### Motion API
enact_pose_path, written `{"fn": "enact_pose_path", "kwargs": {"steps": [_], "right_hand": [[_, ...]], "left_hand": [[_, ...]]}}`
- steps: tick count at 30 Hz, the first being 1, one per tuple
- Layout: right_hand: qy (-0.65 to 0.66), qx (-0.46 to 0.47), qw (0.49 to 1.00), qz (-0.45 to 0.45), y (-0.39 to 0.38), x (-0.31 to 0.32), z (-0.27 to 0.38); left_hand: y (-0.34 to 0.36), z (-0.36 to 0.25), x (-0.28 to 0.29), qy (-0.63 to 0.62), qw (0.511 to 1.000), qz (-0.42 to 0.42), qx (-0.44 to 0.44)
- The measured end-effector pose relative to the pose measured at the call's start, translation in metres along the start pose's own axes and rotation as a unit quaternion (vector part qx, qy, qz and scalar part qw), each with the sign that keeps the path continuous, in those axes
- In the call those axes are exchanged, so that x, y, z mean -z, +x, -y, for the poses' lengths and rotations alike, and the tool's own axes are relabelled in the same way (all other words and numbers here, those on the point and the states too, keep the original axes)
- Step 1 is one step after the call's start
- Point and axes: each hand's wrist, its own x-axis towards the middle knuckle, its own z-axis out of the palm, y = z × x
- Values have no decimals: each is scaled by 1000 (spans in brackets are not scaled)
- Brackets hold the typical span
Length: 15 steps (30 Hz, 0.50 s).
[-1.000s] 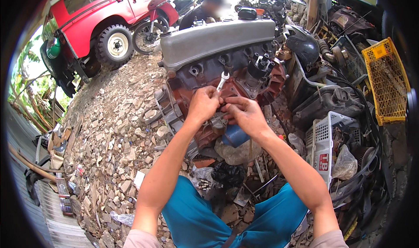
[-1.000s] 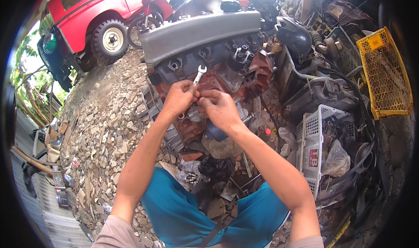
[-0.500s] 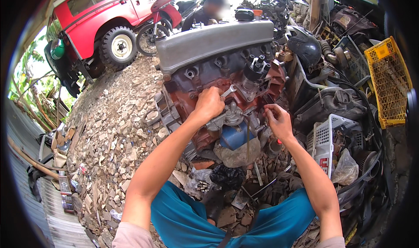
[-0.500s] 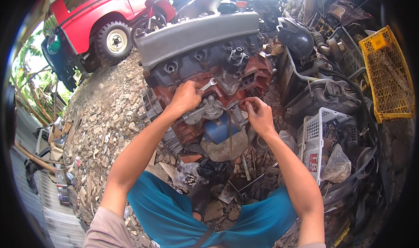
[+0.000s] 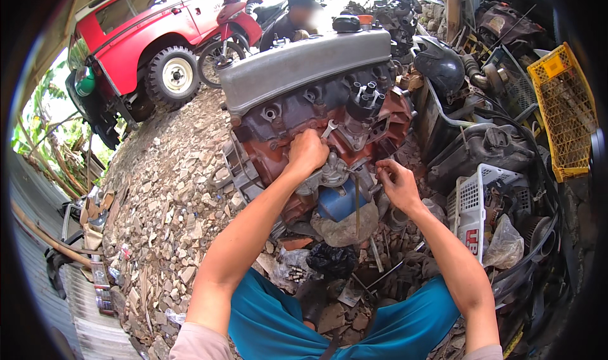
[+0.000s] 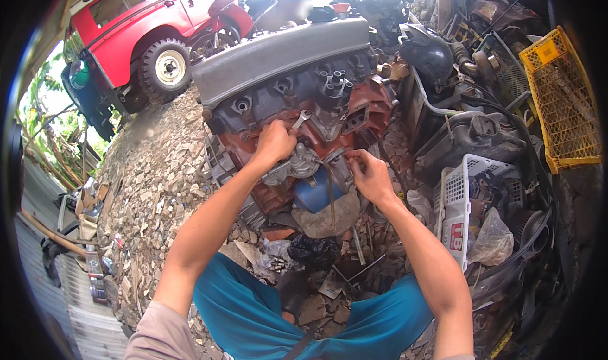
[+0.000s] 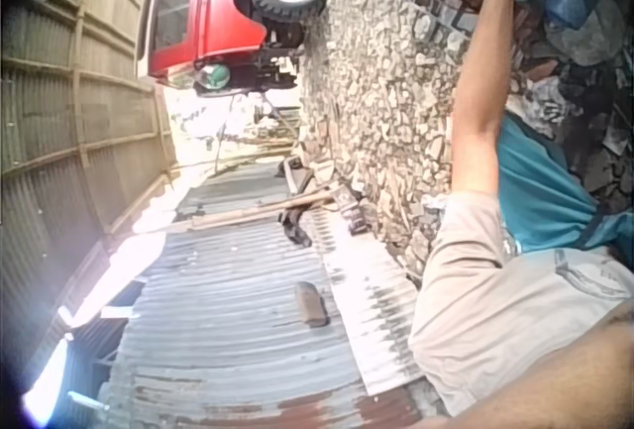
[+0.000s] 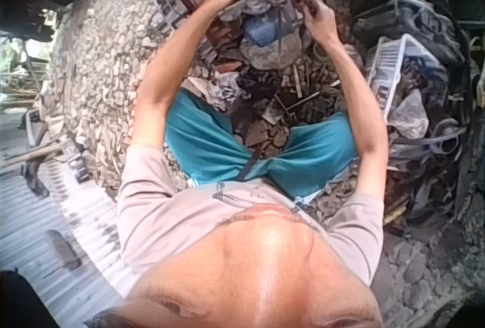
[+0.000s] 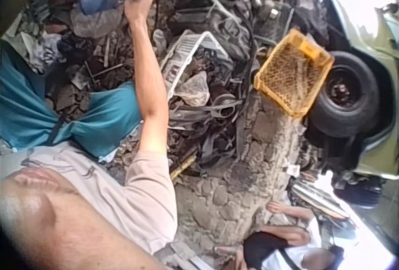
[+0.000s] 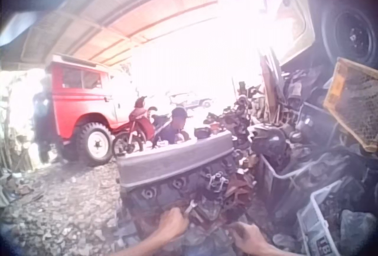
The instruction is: The person sits on the ground and uses a wrench to loosen and tighten bolts on a car engine block. They repeatedly adjust the tool and their grip while working on the top surface of the engine.
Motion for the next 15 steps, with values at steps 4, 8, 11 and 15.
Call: {"fn": "enact_pose_path", "kwargs": {"steps": [4,8,11,15], "right_hand": [[-5,21,1000,3,-1,0,-9],[2,27,1000,13,-4,-4,-5],[0,23,999,26,-6,-4,-7],[-7,30,999,44,-8,-6,-7]], "left_hand": [[12,0,-3,-79,991,71,84],[16,10,-6,-174,971,101,131],[17,2,-5,-306,927,110,186],[19,-10,-2,-377,887,109,245]]}}
